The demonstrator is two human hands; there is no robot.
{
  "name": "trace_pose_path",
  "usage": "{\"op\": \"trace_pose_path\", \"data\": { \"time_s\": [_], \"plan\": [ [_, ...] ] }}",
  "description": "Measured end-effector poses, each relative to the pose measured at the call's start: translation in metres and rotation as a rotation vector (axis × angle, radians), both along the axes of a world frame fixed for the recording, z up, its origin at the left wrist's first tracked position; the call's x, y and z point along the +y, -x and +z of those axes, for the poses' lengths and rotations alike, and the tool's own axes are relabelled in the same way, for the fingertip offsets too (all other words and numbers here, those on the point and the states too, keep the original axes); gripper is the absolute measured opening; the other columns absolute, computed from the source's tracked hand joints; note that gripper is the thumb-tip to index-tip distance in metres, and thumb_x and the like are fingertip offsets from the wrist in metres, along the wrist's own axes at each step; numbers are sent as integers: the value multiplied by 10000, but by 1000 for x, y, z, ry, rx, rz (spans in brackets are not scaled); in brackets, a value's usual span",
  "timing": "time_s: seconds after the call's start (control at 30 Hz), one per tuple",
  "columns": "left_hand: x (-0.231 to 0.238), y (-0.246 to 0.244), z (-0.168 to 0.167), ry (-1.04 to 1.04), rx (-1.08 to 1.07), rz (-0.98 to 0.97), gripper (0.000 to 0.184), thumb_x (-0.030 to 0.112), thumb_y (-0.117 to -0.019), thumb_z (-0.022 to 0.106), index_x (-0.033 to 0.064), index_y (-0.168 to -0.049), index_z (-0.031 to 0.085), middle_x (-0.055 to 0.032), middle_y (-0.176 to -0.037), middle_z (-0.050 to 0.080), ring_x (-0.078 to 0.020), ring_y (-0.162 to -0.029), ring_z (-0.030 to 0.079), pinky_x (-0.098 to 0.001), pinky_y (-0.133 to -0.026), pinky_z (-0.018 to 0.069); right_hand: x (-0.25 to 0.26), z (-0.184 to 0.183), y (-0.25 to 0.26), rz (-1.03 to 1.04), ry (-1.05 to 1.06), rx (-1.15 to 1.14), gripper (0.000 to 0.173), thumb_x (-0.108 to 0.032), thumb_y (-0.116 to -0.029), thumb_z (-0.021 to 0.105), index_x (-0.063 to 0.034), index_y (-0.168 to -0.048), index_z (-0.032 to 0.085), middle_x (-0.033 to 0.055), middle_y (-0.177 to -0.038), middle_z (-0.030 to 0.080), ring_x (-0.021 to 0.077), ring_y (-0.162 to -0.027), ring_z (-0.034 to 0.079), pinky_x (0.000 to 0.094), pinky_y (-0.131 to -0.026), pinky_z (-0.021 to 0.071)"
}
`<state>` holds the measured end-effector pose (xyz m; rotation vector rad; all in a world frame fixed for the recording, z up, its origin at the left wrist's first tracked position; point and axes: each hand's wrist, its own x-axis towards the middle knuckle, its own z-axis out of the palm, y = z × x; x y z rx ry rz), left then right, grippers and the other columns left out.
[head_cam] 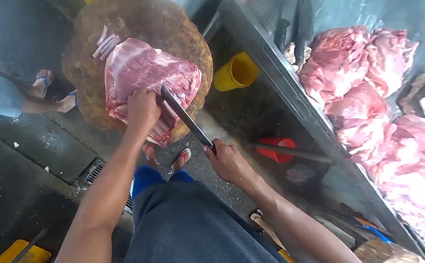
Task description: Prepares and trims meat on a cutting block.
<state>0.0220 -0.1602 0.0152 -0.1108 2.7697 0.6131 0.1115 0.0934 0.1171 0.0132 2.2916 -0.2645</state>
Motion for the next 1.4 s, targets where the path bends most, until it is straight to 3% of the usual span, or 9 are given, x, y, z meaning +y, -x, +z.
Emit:
{"op": "trace_pose_path", "data": {
  "time_s": [0.33,0.5,0.73,0.9,1.07,1.13,1.2,1.27,1.4],
  "plan": [
    [2,2,1,72,-54,-43,306,316,-874,738,74,-1062,746,-146,-1222,653,-365,-1155,615,-582,-954,488,-45,-23,31,-13,-32,-11,411,-472,-1092,429,-89,-1057,576,104,-813,643,287,-813,699,481,-712,576],
    [-5,-3,0,-2,-21,32,302,315,-898,730,80,-1087,736,-124,-1172,685,-345,-1117,650,-582,-925,523,-20,-4,6,-29,-59,-101,447,-477,-1093,403,-71,-1145,584,137,-910,662,312,-884,699,508,-769,573],
    [-25,-17,-4,-219,72,10,363,243,-881,757,100,-1211,702,-141,-1197,672,-336,-1145,634,-572,-991,498,26,16,-23,-101,74,217,415,-469,-1069,461,-89,-1025,622,10,-657,551,157,-572,576,366,-540,490],
    [-15,-22,-11,-118,128,38,398,316,-911,739,75,-1221,674,-161,-1216,666,-377,-1161,619,-583,-1000,472,19,2,-1,14,32,30,430,-483,-1081,429,-91,-1057,603,55,-739,589,222,-685,632,424,-633,532],
    [-21,-27,-13,-120,162,19,205,210,-935,695,117,-1117,712,-114,-1144,692,-338,-1150,618,-564,-1003,461,16,-15,22,-11,-5,17,422,-461,-1094,433,-76,-1055,602,98,-786,621,268,-763,666,470,-703,546],
    [-22,-28,-11,-109,152,-2,277,196,-932,690,162,-1207,689,-126,-1177,685,-354,-1161,615,-577,-999,458,22,-17,26,-45,20,30,415,-458,-1092,446,-78,-1037,606,80,-765,603,244,-726,643,453,-678,532],
    [-21,-26,-8,-61,120,-85,496,189,-945,659,300,-1424,596,-156,-1255,646,-384,-1194,592,-606,-988,452,27,-16,26,-52,24,25,418,-471,-1089,446,-87,-1030,600,70,-760,593,229,-716,635,440,-669,527],
    [-17,-25,-9,-28,102,-150,504,194,-975,614,373,-1445,579,-155,-1250,613,-383,-1202,564,-601,-967,443,30,-14,22,-59,25,31,416,-475,-1088,446,-93,-1027,599,62,-752,585,222,-706,628,432,-658,521],
    [-20,-29,-16,-119,201,-83,276,208,-983,633,111,-1240,663,-166,-1222,664,-392,-1226,584,-610,-1012,449,25,-5,13,-21,54,59,404,-464,-1086,448,-95,-1049,606,51,-731,587,211,-676,627,417,-631,524]
  ]
}}
